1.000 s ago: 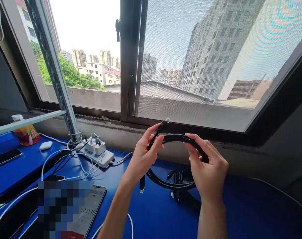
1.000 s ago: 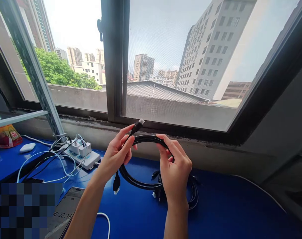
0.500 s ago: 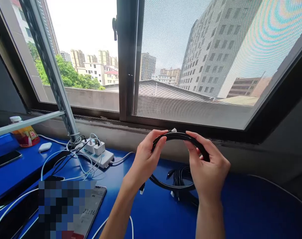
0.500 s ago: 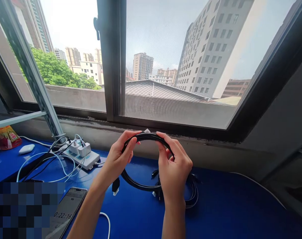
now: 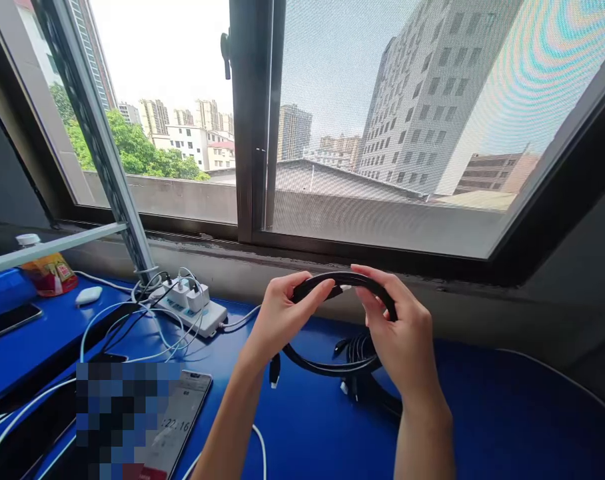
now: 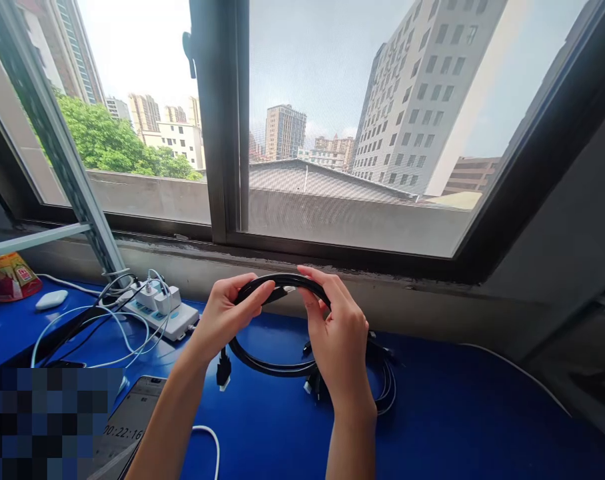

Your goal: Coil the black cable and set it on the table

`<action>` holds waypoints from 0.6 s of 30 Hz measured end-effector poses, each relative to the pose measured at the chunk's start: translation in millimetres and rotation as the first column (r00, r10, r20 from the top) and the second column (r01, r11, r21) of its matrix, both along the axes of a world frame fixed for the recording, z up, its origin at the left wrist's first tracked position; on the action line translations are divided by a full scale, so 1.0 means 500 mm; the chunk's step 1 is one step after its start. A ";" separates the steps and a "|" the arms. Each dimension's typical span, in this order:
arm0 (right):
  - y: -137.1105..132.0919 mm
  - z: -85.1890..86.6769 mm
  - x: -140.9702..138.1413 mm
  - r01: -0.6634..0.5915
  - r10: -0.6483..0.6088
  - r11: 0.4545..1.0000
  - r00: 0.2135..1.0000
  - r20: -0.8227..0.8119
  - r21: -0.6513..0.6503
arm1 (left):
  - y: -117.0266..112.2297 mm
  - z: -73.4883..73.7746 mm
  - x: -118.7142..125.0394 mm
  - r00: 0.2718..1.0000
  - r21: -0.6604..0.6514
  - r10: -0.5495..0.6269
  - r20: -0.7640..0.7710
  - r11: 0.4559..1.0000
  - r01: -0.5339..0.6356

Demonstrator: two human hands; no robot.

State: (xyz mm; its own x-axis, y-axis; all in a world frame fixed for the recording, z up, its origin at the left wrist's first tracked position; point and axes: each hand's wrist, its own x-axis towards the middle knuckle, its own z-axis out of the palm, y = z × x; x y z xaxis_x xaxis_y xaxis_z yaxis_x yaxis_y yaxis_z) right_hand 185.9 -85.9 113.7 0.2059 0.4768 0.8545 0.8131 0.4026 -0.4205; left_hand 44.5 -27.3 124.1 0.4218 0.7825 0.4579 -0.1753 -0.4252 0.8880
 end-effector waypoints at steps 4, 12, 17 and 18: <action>0.000 0.007 -0.018 -0.034 0.034 0.999 0.999 -0.010 0.033 | 0.004 0.004 -0.007 1.000 -0.132 -0.027 -0.012 0.991 0.025; -0.014 0.010 -0.027 -0.175 0.176 0.984 0.983 0.058 -0.021 | 0.012 -0.001 -0.001 1.000 -0.212 -0.005 0.003 0.977 0.006; -0.003 0.005 -0.030 -0.246 0.252 0.967 0.961 0.118 -0.062 | 0.009 -0.008 0.010 0.999 -0.234 -0.047 -0.001 0.971 0.045; 0.000 0.003 -0.030 -0.256 0.261 0.965 0.958 0.115 -0.059 | 0.006 -0.006 0.011 0.999 -0.256 -0.044 0.016 0.966 0.047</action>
State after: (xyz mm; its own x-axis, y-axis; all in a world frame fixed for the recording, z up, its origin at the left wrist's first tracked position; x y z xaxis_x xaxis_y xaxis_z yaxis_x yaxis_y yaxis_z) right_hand 170.8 -86.0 115.4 -0.0327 0.5371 0.8429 0.7297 0.5892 -0.3470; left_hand 49.7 -24.2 121.3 0.4561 0.8544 0.2489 -0.1982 -0.1751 0.9644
